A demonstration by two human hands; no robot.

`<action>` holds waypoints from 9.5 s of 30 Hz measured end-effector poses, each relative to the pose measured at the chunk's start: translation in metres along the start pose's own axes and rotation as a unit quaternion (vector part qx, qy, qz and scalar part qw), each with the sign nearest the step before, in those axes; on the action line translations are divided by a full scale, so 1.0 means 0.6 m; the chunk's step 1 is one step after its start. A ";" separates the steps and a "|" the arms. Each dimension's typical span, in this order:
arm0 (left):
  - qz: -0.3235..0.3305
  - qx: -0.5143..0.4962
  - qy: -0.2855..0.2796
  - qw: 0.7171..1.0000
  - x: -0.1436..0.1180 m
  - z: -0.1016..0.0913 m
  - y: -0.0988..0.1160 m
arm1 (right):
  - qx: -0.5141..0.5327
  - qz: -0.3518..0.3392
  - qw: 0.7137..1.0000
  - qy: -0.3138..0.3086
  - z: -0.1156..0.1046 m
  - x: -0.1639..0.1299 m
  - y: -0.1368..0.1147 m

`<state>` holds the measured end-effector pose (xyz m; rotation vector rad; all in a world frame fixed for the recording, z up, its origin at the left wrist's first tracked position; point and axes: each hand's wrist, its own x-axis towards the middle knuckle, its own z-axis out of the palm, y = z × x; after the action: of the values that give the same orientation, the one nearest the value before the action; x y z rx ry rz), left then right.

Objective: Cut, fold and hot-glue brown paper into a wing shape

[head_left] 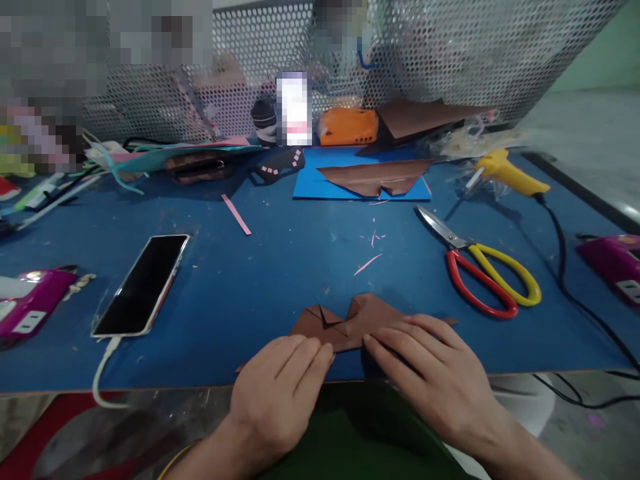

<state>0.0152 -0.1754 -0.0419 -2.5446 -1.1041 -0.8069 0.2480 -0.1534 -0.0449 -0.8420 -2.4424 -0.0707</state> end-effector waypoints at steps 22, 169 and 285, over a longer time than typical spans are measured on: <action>-0.252 -0.149 -0.040 0.955 0.030 0.001 -0.001 | 0.188 0.285 0.939 -0.053 0.003 0.056 -0.014; -0.163 0.104 -0.001 0.981 -0.093 -0.046 -0.002 | -0.074 0.119 0.990 0.026 0.024 -0.021 -0.041; -0.036 0.045 0.013 0.998 -0.028 0.052 0.041 | -0.077 0.201 0.970 0.111 0.021 -0.064 -0.034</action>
<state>0.0359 -0.1890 -0.0773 -2.4272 -1.2025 -0.7858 0.2552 -0.1880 -0.0728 -1.3083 -2.0379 -0.1943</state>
